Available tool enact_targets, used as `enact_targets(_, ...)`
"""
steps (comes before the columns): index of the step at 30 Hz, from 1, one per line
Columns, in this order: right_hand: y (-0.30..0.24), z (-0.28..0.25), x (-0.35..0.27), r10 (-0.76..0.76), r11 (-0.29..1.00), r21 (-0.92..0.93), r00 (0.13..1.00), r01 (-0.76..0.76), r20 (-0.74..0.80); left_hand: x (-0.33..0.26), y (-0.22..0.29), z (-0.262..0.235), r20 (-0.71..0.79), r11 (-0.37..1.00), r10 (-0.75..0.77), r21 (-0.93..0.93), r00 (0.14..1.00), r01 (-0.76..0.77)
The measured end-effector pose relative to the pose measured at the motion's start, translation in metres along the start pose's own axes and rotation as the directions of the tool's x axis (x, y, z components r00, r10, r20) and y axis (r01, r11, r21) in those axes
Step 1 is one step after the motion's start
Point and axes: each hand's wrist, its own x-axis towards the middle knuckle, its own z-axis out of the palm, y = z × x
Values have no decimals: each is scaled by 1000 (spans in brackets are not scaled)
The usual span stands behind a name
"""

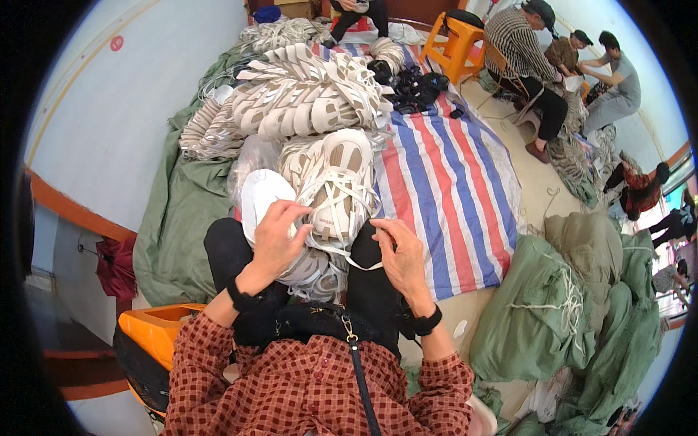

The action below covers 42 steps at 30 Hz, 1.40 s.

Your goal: Insert and thread laces through the eyelets of a shoe component.

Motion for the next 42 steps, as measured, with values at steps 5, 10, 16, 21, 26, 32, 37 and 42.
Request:
enact_targets(5, 9, 15, 28, 26, 998, -55, 998, -29, -62, 29, 0, 22, 82, 974, 121, 184, 989, -135)
enact_targets(10, 7, 29, 43, 8, 999, -53, 999, -9, -32, 48, -24, 15, 199, 985, -115, -103, 973, 137)
enact_targets(16, 17, 31, 44, -79, 983, -172, 994, 66, -71, 62, -43, 8, 504, 617, -366, -498, 782, 609)
enact_targets(21, -76, -9, 97, -7, 979, 197, 973, 54, -231, 76, -46, -63, 296, 75, -476, -925, 828, 373)
enact_targets(26, -126, 28, 150, -110, 631, 769, 993, 105, -45, 59, -58, -123, 218, -143, -479, -975, 850, 170)
enact_targets(32, -100, 149, 197, 100, -321, 807, 830, -496, 549, 11, -117, -172, 184, -248, -674, -969, 716, 16)
enact_targets(37, -89, 212, 183, 213, -480, 703, 708, -524, 673, -35, -142, -201, 67, -182, -810, -973, 583, -140)
enact_targets(42, -69, 238, 180, 144, -541, 576, 607, -613, 781, -53, -147, -210, 65, -298, -739, -924, 671, -239)
